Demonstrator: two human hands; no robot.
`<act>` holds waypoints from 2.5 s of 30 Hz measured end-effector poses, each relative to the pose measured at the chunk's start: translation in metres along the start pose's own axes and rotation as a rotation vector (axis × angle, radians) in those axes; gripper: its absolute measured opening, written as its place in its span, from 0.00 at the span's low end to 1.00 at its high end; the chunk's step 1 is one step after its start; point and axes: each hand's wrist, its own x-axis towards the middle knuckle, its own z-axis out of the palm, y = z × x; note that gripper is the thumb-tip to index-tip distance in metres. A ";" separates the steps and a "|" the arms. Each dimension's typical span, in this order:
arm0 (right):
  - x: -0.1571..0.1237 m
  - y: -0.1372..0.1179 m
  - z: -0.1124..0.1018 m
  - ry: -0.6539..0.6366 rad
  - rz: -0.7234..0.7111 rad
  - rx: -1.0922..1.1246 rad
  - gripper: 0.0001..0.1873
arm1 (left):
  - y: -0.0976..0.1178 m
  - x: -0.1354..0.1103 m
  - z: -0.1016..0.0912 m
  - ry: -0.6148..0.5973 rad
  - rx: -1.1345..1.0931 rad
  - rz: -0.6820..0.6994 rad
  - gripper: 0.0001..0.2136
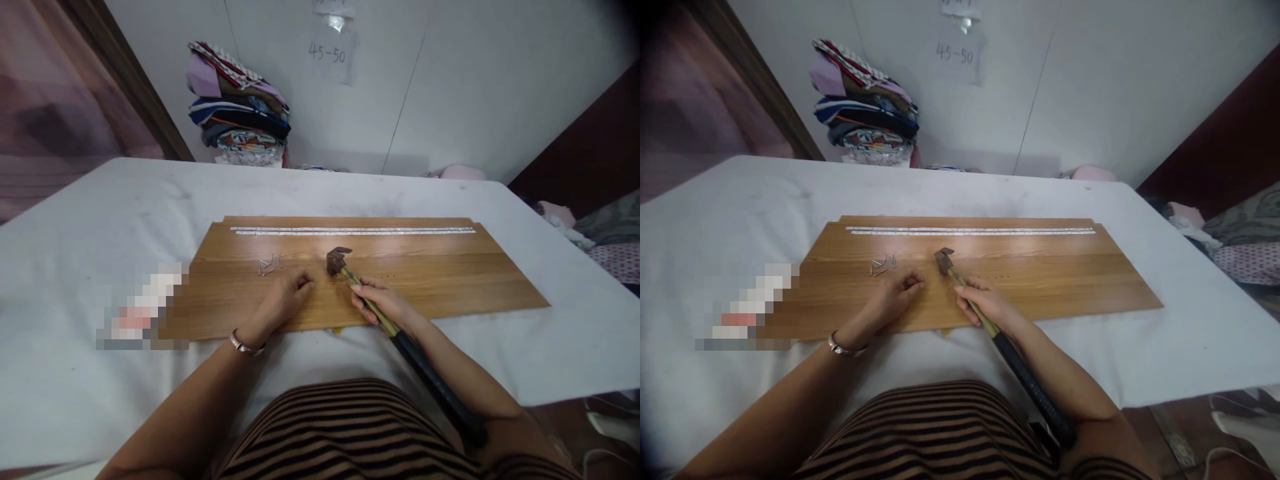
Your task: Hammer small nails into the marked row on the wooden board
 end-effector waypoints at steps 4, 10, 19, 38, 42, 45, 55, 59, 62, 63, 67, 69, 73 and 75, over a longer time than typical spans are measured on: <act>0.000 0.000 -0.001 0.013 -0.013 0.024 0.16 | 0.003 0.000 0.000 -0.014 0.003 -0.010 0.04; 0.001 0.004 0.000 -0.030 0.002 -0.019 0.17 | 0.004 -0.001 0.001 0.004 -0.003 -0.013 0.06; -0.001 0.000 -0.001 0.002 -0.003 0.027 0.17 | 0.005 -0.002 0.001 0.014 0.102 0.103 0.09; 0.000 0.005 -0.001 -0.021 -0.008 0.009 0.15 | -0.002 -0.002 0.008 0.022 -0.021 0.050 0.05; 0.001 0.005 -0.001 -0.027 0.008 -0.011 0.16 | -0.003 -0.002 0.008 0.037 -0.008 0.061 0.05; 0.001 0.004 -0.002 -0.013 0.001 -0.015 0.17 | -0.001 -0.002 0.007 0.042 0.015 0.074 0.06; -0.002 0.002 0.000 -0.027 -0.009 -0.031 0.17 | 0.000 -0.003 0.008 0.037 -0.037 0.050 0.07; -0.001 0.003 0.001 -0.018 -0.001 -0.025 0.17 | -0.002 -0.002 0.008 0.032 -0.030 0.086 0.06; -0.001 0.002 0.000 0.000 -0.007 -0.015 0.17 | 0.000 0.000 0.007 0.048 -0.022 0.137 0.05; -0.001 0.002 0.000 0.000 -0.011 -0.015 0.17 | 0.000 0.000 0.007 0.054 -0.022 0.149 0.05; -0.001 0.002 0.001 -0.016 -0.016 -0.024 0.18 | 0.000 0.000 0.007 0.052 -0.028 0.134 0.05; -0.001 0.002 0.002 -0.025 -0.010 -0.026 0.18 | 0.000 -0.001 0.008 0.041 -0.038 0.116 0.06; -0.001 0.002 0.004 -0.025 0.003 -0.033 0.17 | 0.000 -0.001 0.009 0.044 -0.038 0.086 0.07; -0.001 0.002 0.003 -0.015 -0.003 -0.047 0.17 | 0.000 -0.001 0.008 0.039 -0.040 0.075 0.07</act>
